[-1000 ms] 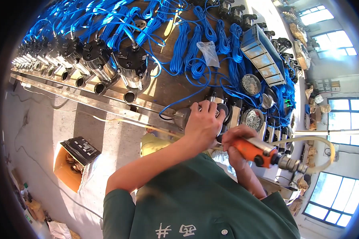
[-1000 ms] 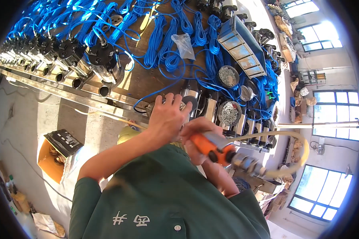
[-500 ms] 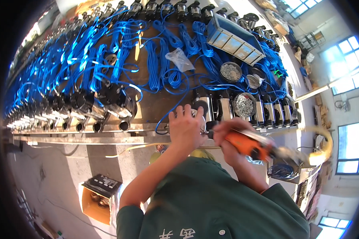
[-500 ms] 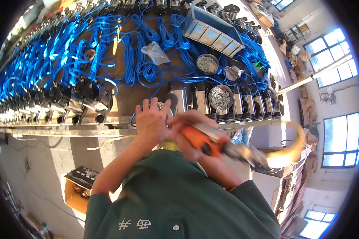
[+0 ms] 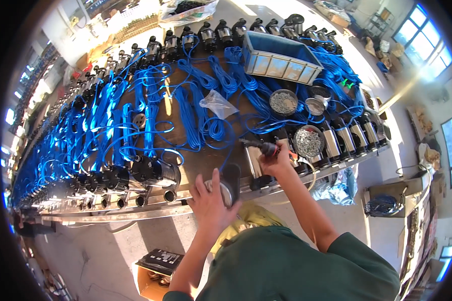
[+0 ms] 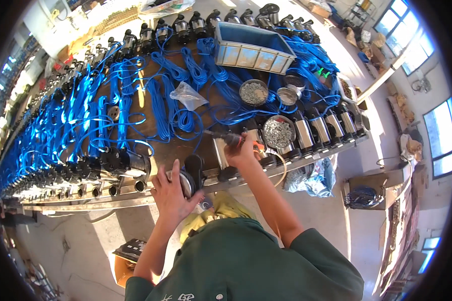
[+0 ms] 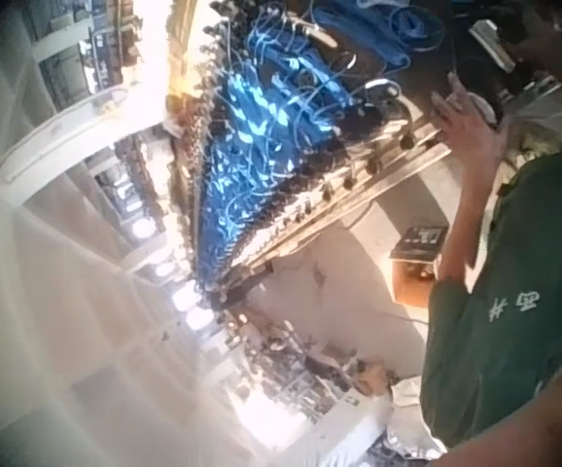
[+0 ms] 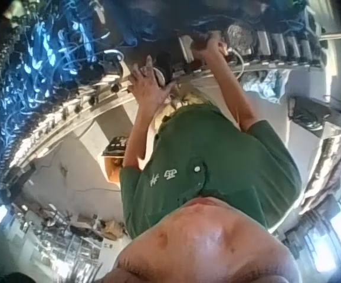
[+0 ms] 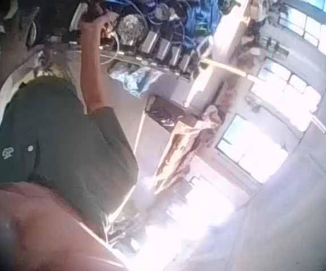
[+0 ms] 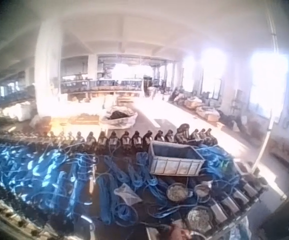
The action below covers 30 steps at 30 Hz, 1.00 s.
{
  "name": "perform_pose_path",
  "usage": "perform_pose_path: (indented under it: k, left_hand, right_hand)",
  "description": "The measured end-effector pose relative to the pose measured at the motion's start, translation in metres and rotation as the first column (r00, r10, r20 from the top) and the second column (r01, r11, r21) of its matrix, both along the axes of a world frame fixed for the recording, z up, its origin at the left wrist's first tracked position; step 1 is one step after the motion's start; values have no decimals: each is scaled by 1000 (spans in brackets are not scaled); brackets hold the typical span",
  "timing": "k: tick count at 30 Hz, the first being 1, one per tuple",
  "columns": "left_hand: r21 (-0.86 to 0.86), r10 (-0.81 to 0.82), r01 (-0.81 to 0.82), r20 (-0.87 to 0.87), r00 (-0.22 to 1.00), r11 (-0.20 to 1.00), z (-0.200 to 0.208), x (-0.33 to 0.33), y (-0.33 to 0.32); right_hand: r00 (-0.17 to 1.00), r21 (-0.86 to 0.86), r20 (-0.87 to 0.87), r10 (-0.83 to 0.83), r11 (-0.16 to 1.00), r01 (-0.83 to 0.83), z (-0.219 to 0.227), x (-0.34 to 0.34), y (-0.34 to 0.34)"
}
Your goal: The person assembles components for water pumps by hand-tightening screws into a circular base and using a pneumatic screwdriver to secure them, handling individual pump bodies and small screws from containers on an assembly line.
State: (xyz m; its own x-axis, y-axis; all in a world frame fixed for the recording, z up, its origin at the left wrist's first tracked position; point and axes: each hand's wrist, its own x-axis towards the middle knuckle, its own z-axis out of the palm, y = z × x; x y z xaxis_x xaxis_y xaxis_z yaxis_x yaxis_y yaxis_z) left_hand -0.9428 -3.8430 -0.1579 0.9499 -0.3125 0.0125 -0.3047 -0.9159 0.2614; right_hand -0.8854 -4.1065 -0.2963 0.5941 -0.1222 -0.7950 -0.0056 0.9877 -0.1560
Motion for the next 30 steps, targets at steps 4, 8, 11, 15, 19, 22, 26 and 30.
perform_pose_path:
  k: [4, 8, 11, 15, 19, 22, 26, 30]
  left_hand:
    - [-9, -34, 34, -107, 994, 999, 9, -7, 19]
    - [-172, 73, -88, -92, 993, 981, 1, 9, 31]
    - [-201, 137, -140, -30, 990, 970, 1, 14, 19]
    - [-162, 195, -192, -2, 981, 968, 9, -10, -8]
    - [-304, 338, -288, 123, 933, 908, 15, -74, 2]
    - [-378, 539, -475, 78, 839, 794, 6, -119, 20]
    - [-333, 790, -831, -291, 540, 446, -55, -203, 69]
    - [-537, 856, -843, -433, 282, 6, -128, -286, 115]
  right_hand:
    - [999, 178, 35, 30, 983, -36, 14, 24, -15]
    - [920, 119, 311, 240, 950, -288, 39, -2, 27]
    - [748, 125, 44, 663, 739, -662, 23, -75, 96]
    - [654, 502, 264, 709, 479, -721, 31, -55, 122]
    - [717, 369, 295, 632, 617, -695, 20, -43, 157]
    - [614, 42, 230, 755, 623, -782, 60, -31, 162]
    - [462, -803, 245, 852, 445, -395, 88, 19, 174]
    - [453, -978, 208, 867, 191, 85, 12, 72, 195]
